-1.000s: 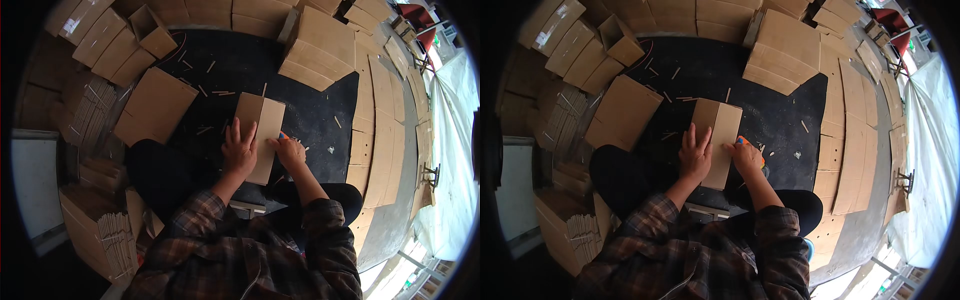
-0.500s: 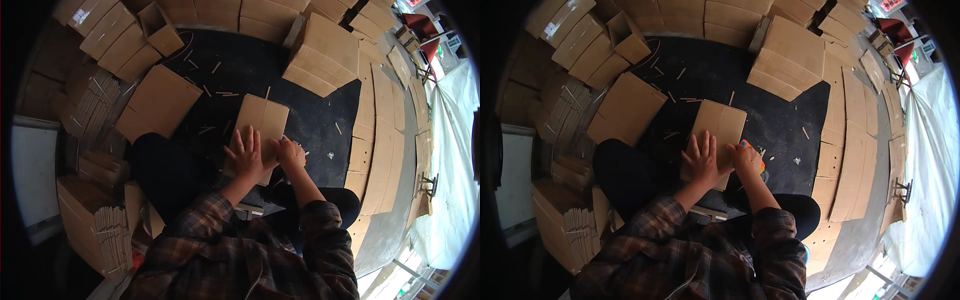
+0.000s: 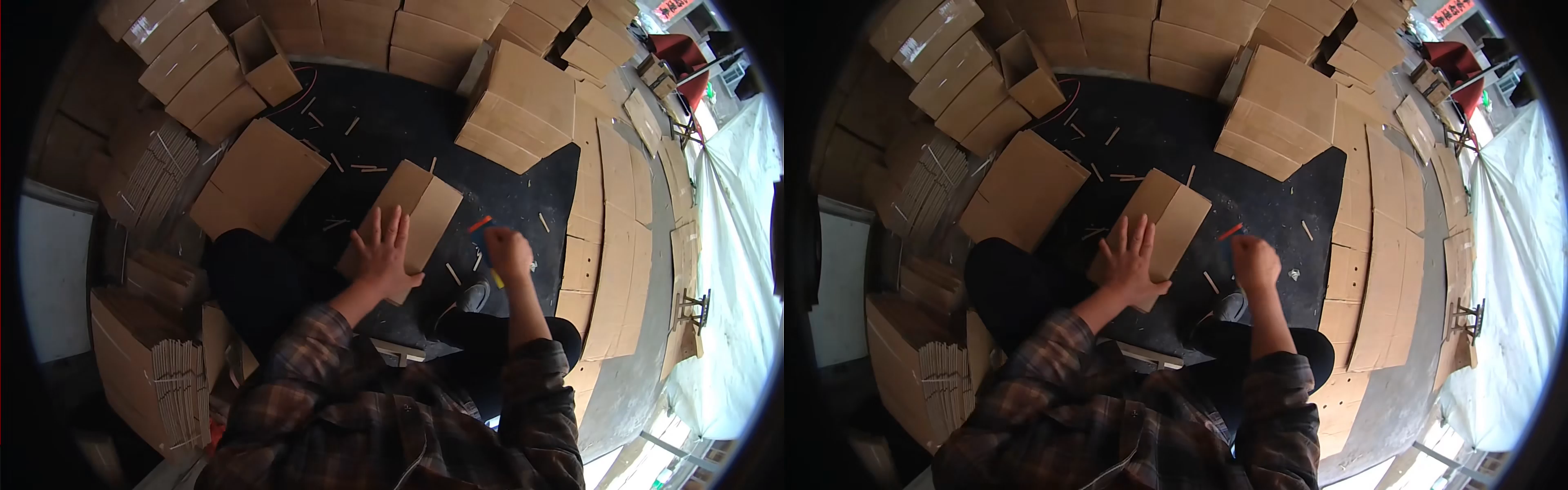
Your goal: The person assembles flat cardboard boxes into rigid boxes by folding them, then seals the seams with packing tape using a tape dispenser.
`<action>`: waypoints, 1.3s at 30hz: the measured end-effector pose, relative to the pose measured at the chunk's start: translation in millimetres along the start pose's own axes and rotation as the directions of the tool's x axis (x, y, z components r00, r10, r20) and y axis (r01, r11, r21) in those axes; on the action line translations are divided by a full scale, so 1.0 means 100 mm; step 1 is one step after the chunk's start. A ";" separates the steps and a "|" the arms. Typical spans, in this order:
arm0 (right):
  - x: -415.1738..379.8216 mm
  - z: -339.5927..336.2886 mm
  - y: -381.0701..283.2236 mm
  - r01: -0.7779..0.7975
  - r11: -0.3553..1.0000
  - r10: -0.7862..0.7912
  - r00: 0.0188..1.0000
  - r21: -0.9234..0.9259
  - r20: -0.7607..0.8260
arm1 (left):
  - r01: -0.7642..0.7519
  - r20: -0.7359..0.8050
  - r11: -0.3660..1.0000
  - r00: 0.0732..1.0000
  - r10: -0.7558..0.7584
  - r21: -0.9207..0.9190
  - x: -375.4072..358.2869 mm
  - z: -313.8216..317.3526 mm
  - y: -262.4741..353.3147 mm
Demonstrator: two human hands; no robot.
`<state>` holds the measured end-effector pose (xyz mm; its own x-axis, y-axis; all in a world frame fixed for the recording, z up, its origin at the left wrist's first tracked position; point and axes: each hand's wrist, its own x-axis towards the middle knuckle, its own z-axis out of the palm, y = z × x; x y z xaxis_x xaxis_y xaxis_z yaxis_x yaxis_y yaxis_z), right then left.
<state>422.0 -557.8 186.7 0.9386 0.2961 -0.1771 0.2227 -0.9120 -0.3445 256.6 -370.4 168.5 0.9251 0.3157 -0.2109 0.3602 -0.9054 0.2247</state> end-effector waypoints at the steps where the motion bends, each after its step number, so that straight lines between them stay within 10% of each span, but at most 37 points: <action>1: 0.01 -0.17 -0.01 0.018 0.994 -0.012 0.998 0.107 -0.055 | -0.047 -0.018 0.998 0.999 0.048 0.039 0.02 -0.03 -0.12; 4: 0.07 -0.52 -0.14 0.265 0.753 -0.140 0.959 0.602 -0.247 | -0.149 -0.014 0.984 0.988 0.151 0.095 0.11 -0.07 -0.33; 11: 0.16 -0.70 -0.80 -0.089 0.102 -0.372 0.920 0.991 0.121 | -0.200 -0.055 0.976 0.977 0.206 0.087 -0.13 0.08 0.11; 14: 0.23 -0.67 -0.78 -0.077 0.450 -0.345 0.904 0.890 0.253 | -0.239 -0.073 0.966 0.966 0.246 0.100 -0.19 0.26 0.35; 23: 0.45 -1.11 -1.12 0.112 0.736 -0.437 0.832 0.667 0.342 | -0.234 -0.086 0.967 0.966 0.242 0.096 -0.26 0.34 0.47; 26: 0.56 -1.08 -1.47 0.405 0.890 -0.457 0.773 0.210 0.441 | -0.234 -0.105 0.967 0.964 0.244 0.100 -0.27 0.39 0.51; 32: 0.71 -0.67 -2.25 0.560 0.763 -0.272 0.731 -0.323 0.626 | -0.238 -0.120 0.959 0.959 0.258 0.154 -0.30 0.45 0.61; 39: 0.81 -0.30 -2.50 0.560 0.696 -0.158 0.730 -0.449 0.665 | -0.220 -0.158 0.958 0.955 0.249 0.184 -0.29 0.55 0.63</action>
<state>450.2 -314.3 286.3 0.4748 0.5493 -0.6876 0.7991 -0.5965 0.0753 246.1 -451.9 136.1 0.9927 0.1206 0.0044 0.1197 -0.9890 0.0868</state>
